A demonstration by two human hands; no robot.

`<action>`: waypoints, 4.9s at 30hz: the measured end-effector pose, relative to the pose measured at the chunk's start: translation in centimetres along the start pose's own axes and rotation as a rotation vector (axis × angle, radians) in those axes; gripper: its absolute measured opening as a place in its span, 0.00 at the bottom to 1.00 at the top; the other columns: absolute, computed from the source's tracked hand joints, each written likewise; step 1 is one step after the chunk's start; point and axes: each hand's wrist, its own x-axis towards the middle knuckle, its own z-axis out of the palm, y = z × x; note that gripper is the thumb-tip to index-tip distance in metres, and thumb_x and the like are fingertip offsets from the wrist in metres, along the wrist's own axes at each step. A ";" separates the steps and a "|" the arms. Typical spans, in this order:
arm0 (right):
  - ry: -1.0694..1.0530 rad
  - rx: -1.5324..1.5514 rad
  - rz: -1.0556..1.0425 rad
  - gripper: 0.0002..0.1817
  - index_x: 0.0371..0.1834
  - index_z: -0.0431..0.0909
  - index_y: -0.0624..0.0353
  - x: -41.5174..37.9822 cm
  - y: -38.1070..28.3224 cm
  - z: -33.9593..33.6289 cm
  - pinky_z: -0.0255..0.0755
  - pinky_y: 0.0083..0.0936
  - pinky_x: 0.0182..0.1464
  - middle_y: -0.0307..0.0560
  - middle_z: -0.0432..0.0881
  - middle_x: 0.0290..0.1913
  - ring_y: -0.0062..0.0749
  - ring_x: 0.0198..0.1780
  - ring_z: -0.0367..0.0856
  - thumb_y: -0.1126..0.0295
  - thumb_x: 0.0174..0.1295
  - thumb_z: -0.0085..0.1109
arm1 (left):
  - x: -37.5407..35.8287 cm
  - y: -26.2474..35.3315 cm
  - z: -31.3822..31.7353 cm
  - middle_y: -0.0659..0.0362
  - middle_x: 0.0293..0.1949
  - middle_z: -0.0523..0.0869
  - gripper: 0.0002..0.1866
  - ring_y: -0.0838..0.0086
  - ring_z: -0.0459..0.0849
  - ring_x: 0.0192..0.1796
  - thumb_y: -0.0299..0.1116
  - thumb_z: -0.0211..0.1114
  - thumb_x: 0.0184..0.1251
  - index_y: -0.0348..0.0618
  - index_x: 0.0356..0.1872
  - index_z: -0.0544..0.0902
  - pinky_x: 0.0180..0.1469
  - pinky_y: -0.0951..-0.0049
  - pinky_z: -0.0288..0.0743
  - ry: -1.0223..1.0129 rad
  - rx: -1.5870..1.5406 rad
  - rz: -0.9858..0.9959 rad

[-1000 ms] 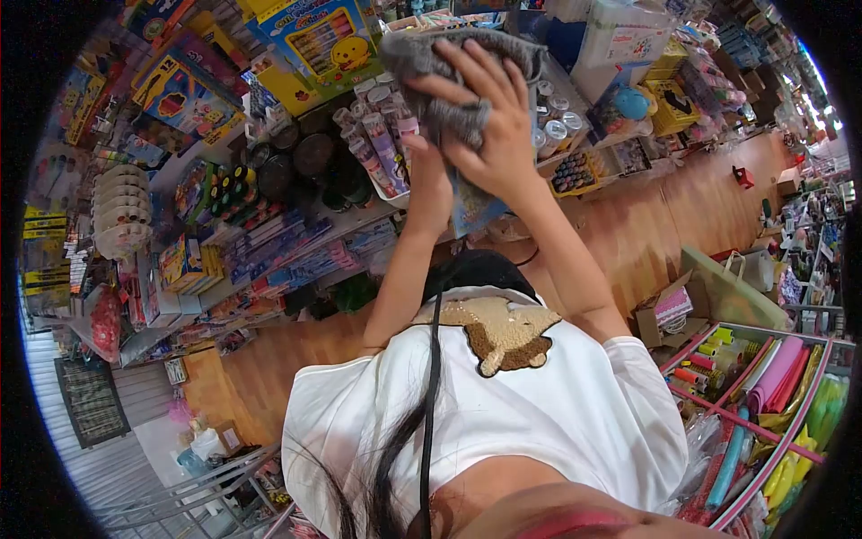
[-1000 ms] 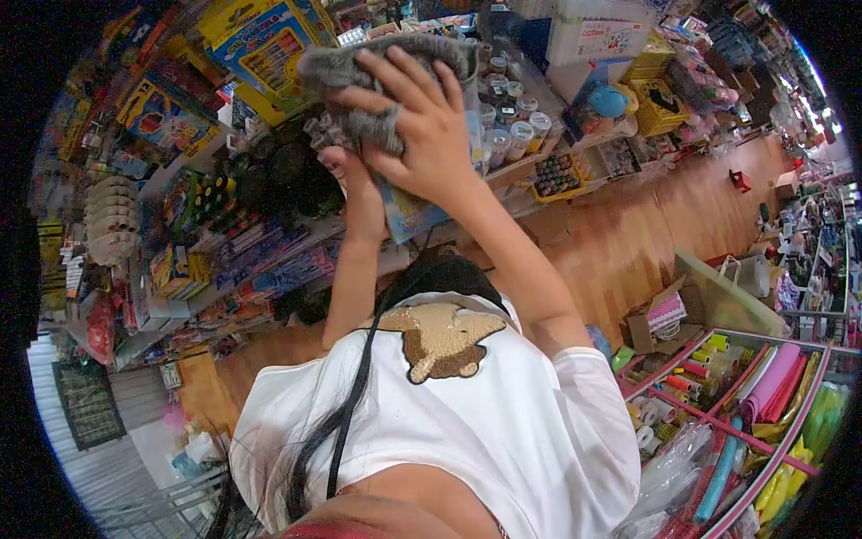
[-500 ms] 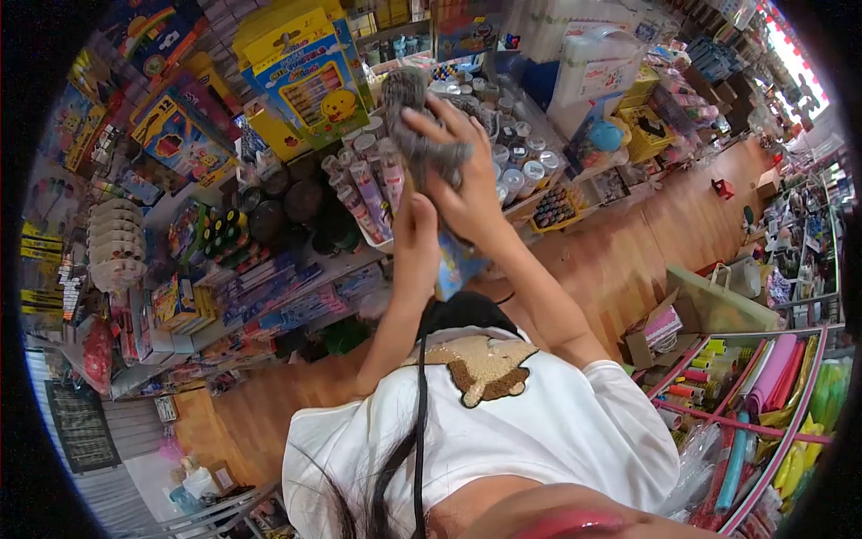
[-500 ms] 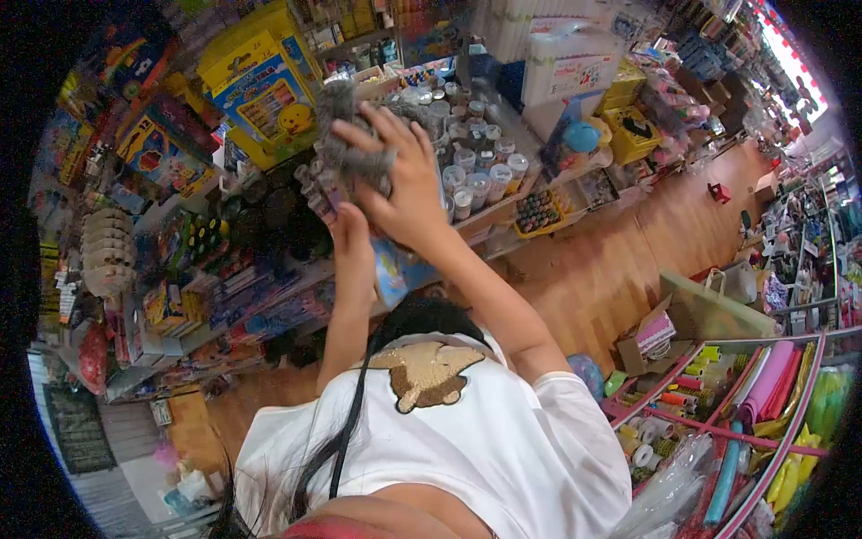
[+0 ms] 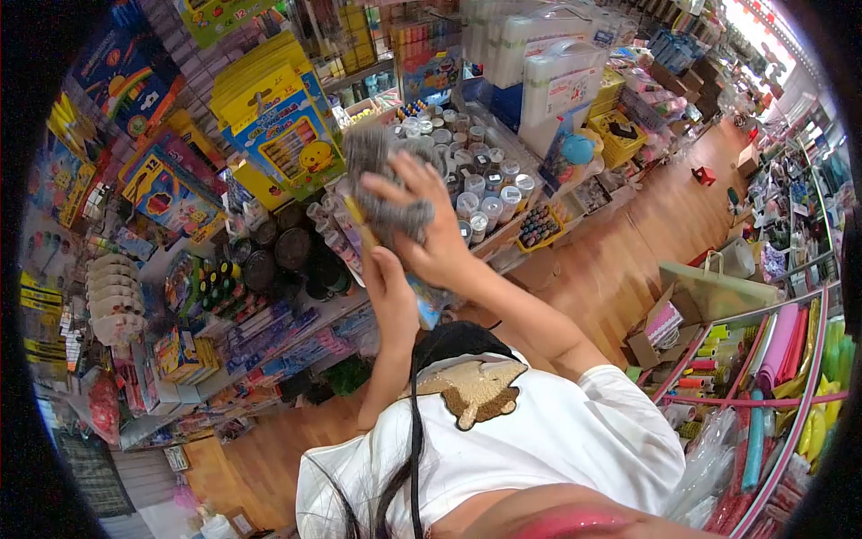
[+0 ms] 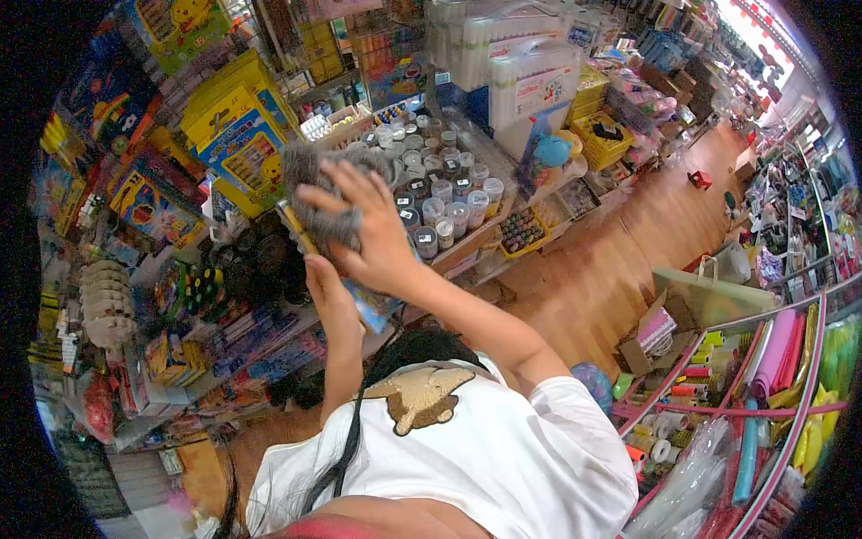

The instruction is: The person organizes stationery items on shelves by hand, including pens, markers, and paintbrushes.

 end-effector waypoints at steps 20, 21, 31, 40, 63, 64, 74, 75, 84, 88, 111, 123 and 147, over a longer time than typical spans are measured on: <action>0.160 0.265 0.234 0.31 0.59 0.70 0.46 -0.8 1.3 1.4 0.39 0.50 0.68 0.53 0.57 0.68 0.54 0.69 0.53 0.66 0.45 0.55 | 1.7 -1.1 -1.2 0.53 0.59 0.69 0.27 0.68 0.70 0.57 0.49 0.45 0.71 0.36 0.60 0.64 0.59 0.69 0.63 -0.069 -0.145 0.240; 0.091 0.200 0.204 0.31 0.59 0.71 0.47 -2.2 1.3 1.9 0.39 0.50 0.68 0.53 0.57 0.68 0.54 0.69 0.53 0.67 0.45 0.54 | 2.1 -1.0 -1.4 0.54 0.57 0.70 0.26 0.70 0.71 0.56 0.47 0.45 0.72 0.36 0.60 0.65 0.59 0.69 0.63 -0.016 -0.236 0.237; -0.074 -0.027 -0.039 0.29 0.55 0.74 0.43 1.0 -1.6 1.0 0.41 0.47 0.68 0.49 0.61 0.67 0.47 0.69 0.55 0.68 0.43 0.53 | 2.2 -4.2 -2.7 0.56 0.57 0.69 0.28 0.72 0.68 0.58 0.51 0.42 0.71 0.37 0.61 0.64 0.59 0.72 0.62 -0.146 -0.256 0.169; -0.203 0.236 -0.092 0.31 0.56 0.74 0.45 -5.8 -3.0 5.7 0.36 0.50 0.68 0.51 0.60 0.67 0.49 0.70 0.52 0.65 0.40 0.53 | 0.6 0.7 -6.0 0.56 0.61 0.65 0.35 0.72 0.65 0.60 0.59 0.40 0.68 0.38 0.63 0.58 0.62 0.69 0.58 0.053 -0.302 0.165; -0.449 1.067 0.272 0.21 0.60 0.66 0.62 3.3 -10.2 15.5 0.63 0.21 0.55 0.45 0.75 0.49 0.24 0.50 0.71 0.78 0.61 0.47 | -5.9 1.6 -14.9 0.62 0.42 0.77 0.17 0.81 0.73 0.41 0.35 0.58 0.65 0.38 0.51 0.72 0.46 0.79 0.67 0.533 0.000 0.420; -0.533 1.122 0.364 0.21 0.59 0.67 0.62 2.9 -10.6 15.6 0.63 0.21 0.55 0.45 0.76 0.48 0.25 0.49 0.72 0.76 0.61 0.49 | -6.1 1.2 -15.8 0.62 0.43 0.77 0.17 0.81 0.73 0.41 0.34 0.57 0.66 0.37 0.52 0.72 0.45 0.79 0.67 0.603 -0.011 0.436; -0.905 0.862 0.471 0.14 0.46 0.72 0.65 -5.2 -10.1 15.8 0.69 0.24 0.48 0.46 0.78 0.43 0.26 0.43 0.75 0.71 0.59 0.57 | -8.1 1.0 -21.9 0.61 0.48 0.76 0.20 0.79 0.73 0.50 0.39 0.57 0.66 0.40 0.55 0.71 0.53 0.77 0.65 0.873 -0.186 0.360; -0.960 0.833 0.542 0.14 0.47 0.71 0.64 -4.7 -10.1 15.4 0.68 0.24 0.47 0.45 0.77 0.43 0.26 0.43 0.75 0.71 0.59 0.57 | -7.9 0.7 -21.7 0.62 0.47 0.76 0.20 0.80 0.73 0.49 0.38 0.57 0.66 0.40 0.55 0.71 0.52 0.77 0.65 0.843 -0.138 0.368; -0.738 1.152 0.551 0.16 0.50 0.68 0.62 -1.1 -10.9 18.9 0.68 0.23 0.45 0.43 0.76 0.41 0.22 0.41 0.73 0.66 0.62 0.55 | -9.6 2.9 -22.0 0.63 0.46 0.77 0.18 0.80 0.72 0.49 0.31 0.58 0.64 0.40 0.54 0.71 0.53 0.78 0.65 0.700 -0.081 0.327; -0.680 1.199 0.668 0.20 0.52 0.68 0.63 -0.1 -13.1 19.5 0.69 0.22 0.44 0.43 0.76 0.43 0.23 0.42 0.74 0.62 0.62 0.56 | -9.6 2.1 -22.2 0.64 0.46 0.77 0.20 0.81 0.72 0.49 0.32 0.60 0.63 0.41 0.55 0.71 0.53 0.78 0.64 0.652 0.031 0.384; -0.748 1.457 0.908 0.25 0.53 0.70 0.58 0.0 -13.4 21.0 0.72 0.33 0.48 0.43 0.76 0.48 0.33 0.46 0.76 0.52 0.59 0.58 | -6.2 -1.0 -19.1 0.64 0.42 0.75 0.16 0.83 0.72 0.43 0.34 0.53 0.70 0.42 0.54 0.67 0.47 0.81 0.68 1.167 -0.214 0.655; -0.775 1.444 0.773 0.21 0.54 0.67 0.64 -3.4 -15.3 18.8 0.71 0.27 0.48 0.42 0.75 0.49 0.28 0.47 0.75 0.65 0.61 0.58 | -5.0 -0.5 -19.7 0.66 0.43 0.73 0.16 0.85 0.70 0.42 0.37 0.50 0.71 0.43 0.55 0.65 0.44 0.81 0.65 1.341 -0.252 0.796; -0.967 1.836 0.757 0.37 0.63 0.57 0.61 -7.5 -8.2 16.8 0.58 0.37 0.62 0.47 0.65 0.61 0.40 0.61 0.64 0.48 0.55 0.51 | -4.2 -0.9 -22.3 0.55 0.65 0.63 0.31 0.70 0.65 0.64 0.36 0.59 0.64 0.48 0.67 0.58 0.62 0.71 0.61 0.693 -0.269 0.393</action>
